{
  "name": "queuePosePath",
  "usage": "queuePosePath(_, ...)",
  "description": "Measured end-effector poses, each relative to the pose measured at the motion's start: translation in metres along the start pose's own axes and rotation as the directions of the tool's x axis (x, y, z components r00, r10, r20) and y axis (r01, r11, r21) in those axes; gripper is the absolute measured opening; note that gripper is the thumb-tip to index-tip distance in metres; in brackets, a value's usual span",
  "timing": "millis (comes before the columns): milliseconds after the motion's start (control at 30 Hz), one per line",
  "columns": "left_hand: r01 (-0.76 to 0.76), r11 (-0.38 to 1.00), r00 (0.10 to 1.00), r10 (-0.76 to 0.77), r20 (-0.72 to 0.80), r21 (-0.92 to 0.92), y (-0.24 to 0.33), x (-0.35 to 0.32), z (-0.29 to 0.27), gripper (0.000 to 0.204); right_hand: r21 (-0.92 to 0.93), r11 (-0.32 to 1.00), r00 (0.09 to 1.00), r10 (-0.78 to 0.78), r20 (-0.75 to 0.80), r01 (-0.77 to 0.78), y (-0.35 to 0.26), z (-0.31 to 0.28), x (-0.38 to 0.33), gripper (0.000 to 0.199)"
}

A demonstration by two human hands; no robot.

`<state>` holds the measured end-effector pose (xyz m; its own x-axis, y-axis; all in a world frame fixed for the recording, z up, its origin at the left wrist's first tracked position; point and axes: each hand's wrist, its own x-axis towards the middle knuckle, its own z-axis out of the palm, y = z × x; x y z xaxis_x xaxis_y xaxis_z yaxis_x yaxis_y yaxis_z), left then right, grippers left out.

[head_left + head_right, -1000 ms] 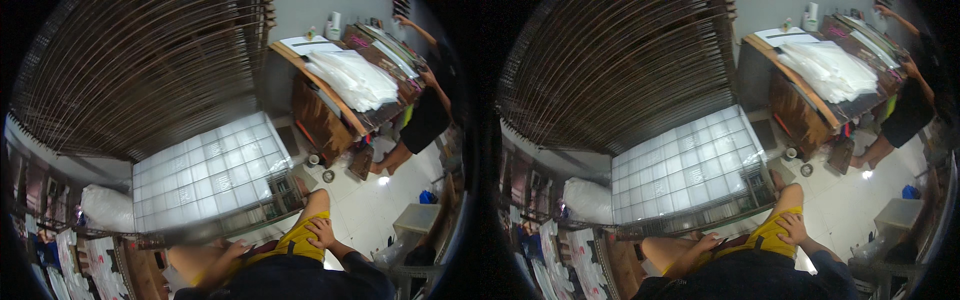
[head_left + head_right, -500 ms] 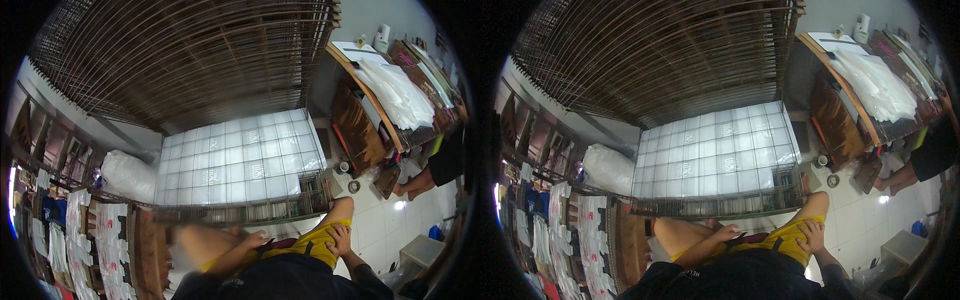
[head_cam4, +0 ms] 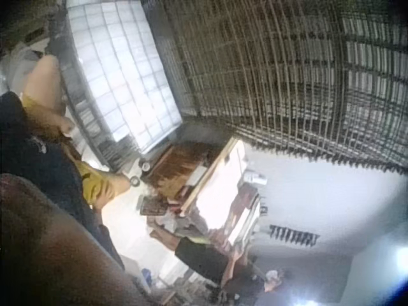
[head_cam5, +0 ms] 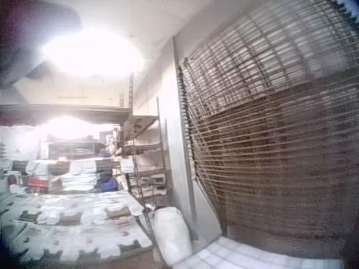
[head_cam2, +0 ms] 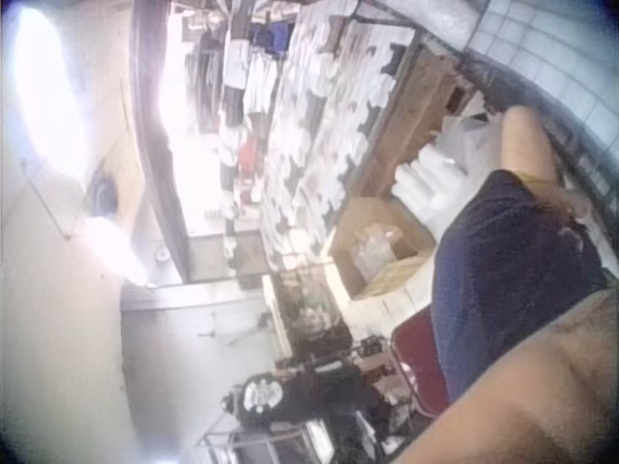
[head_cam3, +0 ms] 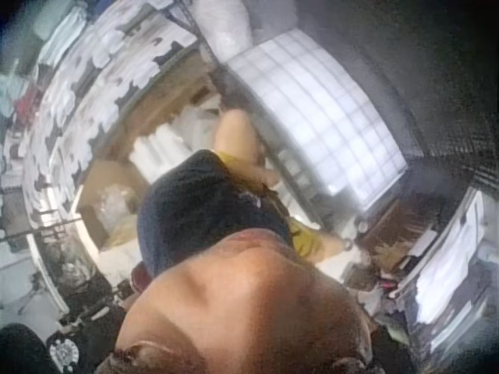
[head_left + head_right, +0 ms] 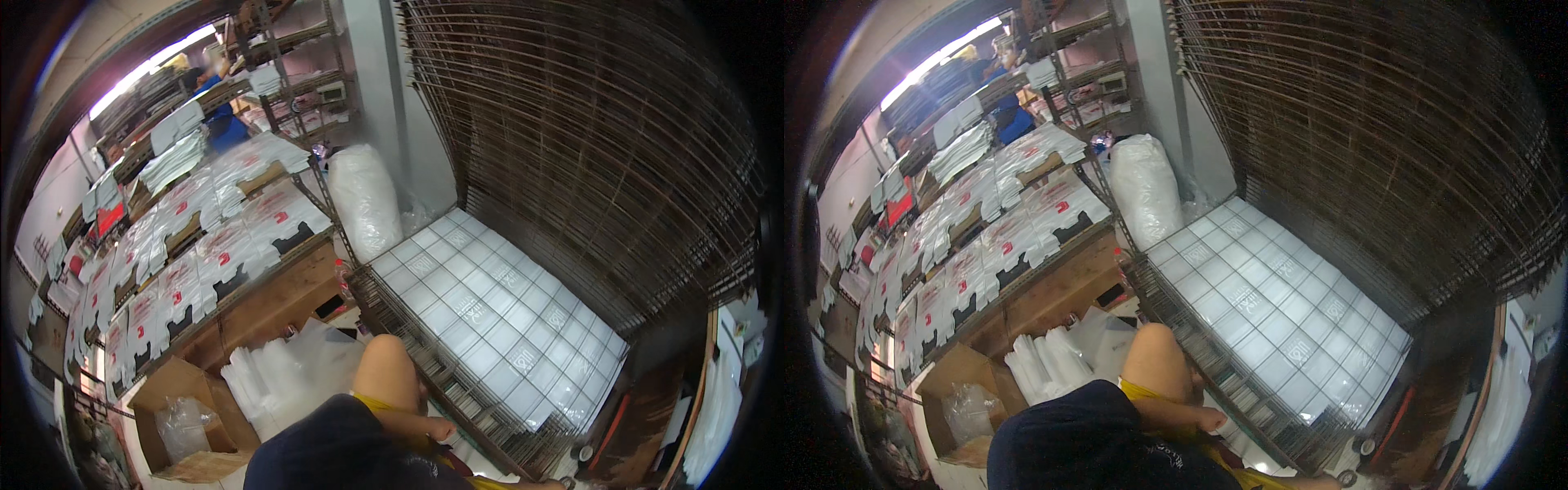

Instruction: The person sits on the floor and repeatedly wraps white rectangular items in clear plastic bags. They pick up a bag, place an item inside, and smooth the plastic before stacking the wrapped unit on a metal wire rack. The process is repeated continuously with items retrieved from a nearby cardboard box.

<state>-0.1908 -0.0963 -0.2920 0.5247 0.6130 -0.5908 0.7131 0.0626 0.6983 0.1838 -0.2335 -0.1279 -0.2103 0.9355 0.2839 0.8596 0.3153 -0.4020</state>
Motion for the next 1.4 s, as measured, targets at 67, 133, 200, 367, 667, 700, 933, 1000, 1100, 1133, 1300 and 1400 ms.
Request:
queuePosePath(67,-0.161,0.987,0.98,0.162,-0.119,0.022,0.004,-0.005,-0.003,0.003,-0.017,1.0,1.0,-0.003,-0.003,0.002,-0.002,-0.001,0.003,0.049)
queuePosePath(133,-0.187,0.982,0.977,0.19,-0.097,0.04,0.01,-0.009,-0.012,0.003,0.013,0.999,0.999,0.039,-0.003,-0.039,-0.007,-0.004,0.007,0.049)
queuePosePath(200,-0.211,0.976,0.974,0.215,-0.071,0.052,0.018,-0.016,-0.019,0.005,0.017,1.0,1.0,0.019,0.016,-0.019,-0.008,-0.007,0.011,0.05)
queuePosePath(367,-0.29,0.951,0.949,0.3,-0.092,0.111,0.013,-0.009,-0.013,0.006,0.015,1.0,1.0,0.016,0.023,-0.016,-0.006,-0.004,0.011,0.05)
queuePosePath(667,-0.206,0.97,0.972,0.218,-0.084,0.13,0.025,-0.014,-0.02,0.008,0.001,1.0,0.999,0.029,0.023,-0.029,-0.003,-0.001,0.004,0.051)
queuePosePath(700,-0.212,0.97,0.97,0.223,-0.096,0.115,0.023,-0.012,-0.018,0.007,0.002,0.999,0.999,0.032,0.021,-0.032,-0.003,-0.001,0.003,0.051)
queuePosePath(933,-0.264,0.957,0.944,0.283,-0.169,0.124,0.035,-0.028,-0.021,0.008,0.006,0.999,0.999,0.034,0.029,-0.035,-0.003,-0.001,0.001,0.052)
queuePosePath(1000,-0.276,0.953,0.946,0.292,-0.141,0.122,0.039,-0.03,-0.024,0.01,-0.004,0.999,0.999,0.043,0.028,-0.043,-0.004,-0.002,0.0,0.052)
queuePosePath(1100,-0.262,0.959,0.957,0.273,-0.097,0.112,0.033,-0.021,-0.022,0.01,-0.004,0.999,0.999,0.035,0.028,-0.035,0.0,-0.001,-0.004,0.052)
queuePosePath(1133,-0.25,0.964,0.961,0.259,-0.095,0.095,0.033,-0.02,-0.021,0.01,-0.005,0.999,0.999,0.037,0.027,-0.037,0.0,-0.001,-0.004,0.052)
queuePosePath(1300,-0.291,0.953,0.945,0.3,-0.132,0.083,0.009,-0.004,-0.002,0.01,0.013,1.0,0.999,0.012,0.035,-0.012,-0.001,-0.002,0.0,0.052)
queuePosePath(1400,-0.253,0.963,0.956,0.263,-0.126,0.094,0.011,0.002,-0.004,0.01,0.007,1.0,0.999,0.02,0.028,-0.021,-0.001,-0.002,-0.002,0.052)
